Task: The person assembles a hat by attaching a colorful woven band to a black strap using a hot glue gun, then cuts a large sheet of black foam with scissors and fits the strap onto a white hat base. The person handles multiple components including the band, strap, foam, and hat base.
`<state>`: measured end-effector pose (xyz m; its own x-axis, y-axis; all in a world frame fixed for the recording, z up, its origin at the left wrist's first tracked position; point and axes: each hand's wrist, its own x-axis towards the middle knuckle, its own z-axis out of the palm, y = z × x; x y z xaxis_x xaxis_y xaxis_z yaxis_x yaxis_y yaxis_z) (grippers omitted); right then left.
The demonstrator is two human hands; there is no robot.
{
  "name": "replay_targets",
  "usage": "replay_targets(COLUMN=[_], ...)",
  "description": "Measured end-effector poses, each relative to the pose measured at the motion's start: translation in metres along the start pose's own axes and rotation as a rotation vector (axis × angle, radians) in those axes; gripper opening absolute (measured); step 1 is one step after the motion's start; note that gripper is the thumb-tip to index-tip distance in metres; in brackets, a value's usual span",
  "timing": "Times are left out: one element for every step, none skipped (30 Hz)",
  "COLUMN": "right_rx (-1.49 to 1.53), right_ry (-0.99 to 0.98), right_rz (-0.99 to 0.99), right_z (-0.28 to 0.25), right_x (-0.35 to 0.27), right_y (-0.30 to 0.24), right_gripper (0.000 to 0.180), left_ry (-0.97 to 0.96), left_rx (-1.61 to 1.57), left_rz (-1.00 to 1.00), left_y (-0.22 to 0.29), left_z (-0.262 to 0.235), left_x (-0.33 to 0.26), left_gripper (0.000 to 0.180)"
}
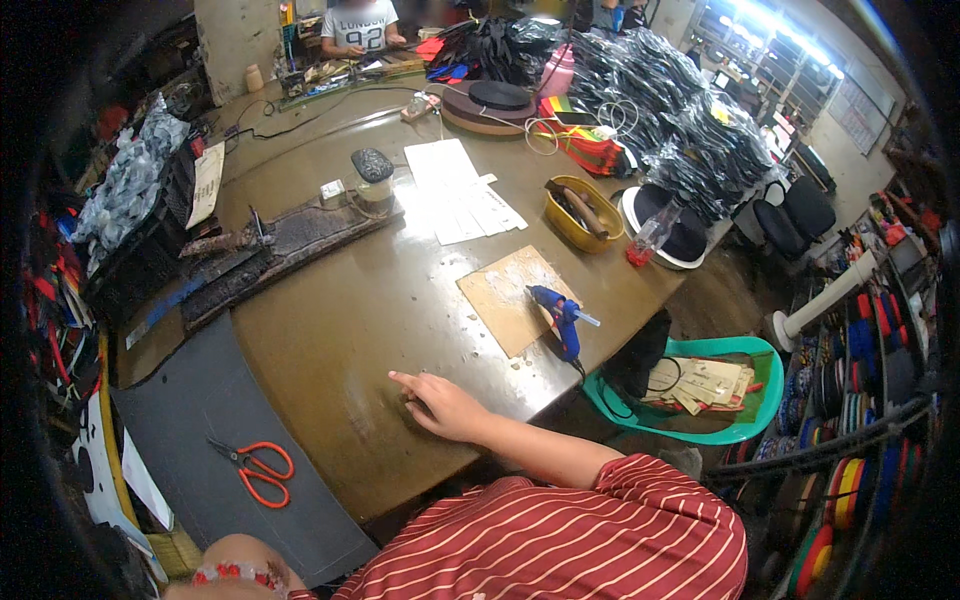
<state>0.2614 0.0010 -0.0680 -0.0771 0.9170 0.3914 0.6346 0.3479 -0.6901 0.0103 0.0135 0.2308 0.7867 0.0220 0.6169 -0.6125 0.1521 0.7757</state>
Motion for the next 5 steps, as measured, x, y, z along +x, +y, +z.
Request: replay_targets(right_rx=[0.014, 0.032, 0.02, 0.02, 0.023], right_ry=[-0.007, -0.025, -0.015, -0.016, -0.013], right_rz=[0.004, 0.013, 0.033, 0.053, 0.049], right_z=[0.0, 0.0, 0.0, 0.0, 0.001], right_x=[0.001, 0.002, 0.001, -0.001, 0.0], right_y=[0.001, 0.001, 0.002, 0.002, 0.003], right_gripper=[0.058, 0.058, 0.057, 0.057, 0.056], left_ry=[-0.474, -0.304, -0.123, 0.068, 0.105], left_rx=[-0.261, -0.409, -0.548, -0.668, -0.617], left_rz=[-0.062, 0.004, 0.072, 0.145, 0.142], left_y=[-0.003, -0.017, -0.03, -0.041, -0.03], left_z=[-0.049, -0.049, -0.042, -0.031, -0.027], left_x=[0.005, 0.003, -0.001, -0.007, -0.015], left_gripper=[0.074, 0.06, 0.045, 0.031, 0.031])
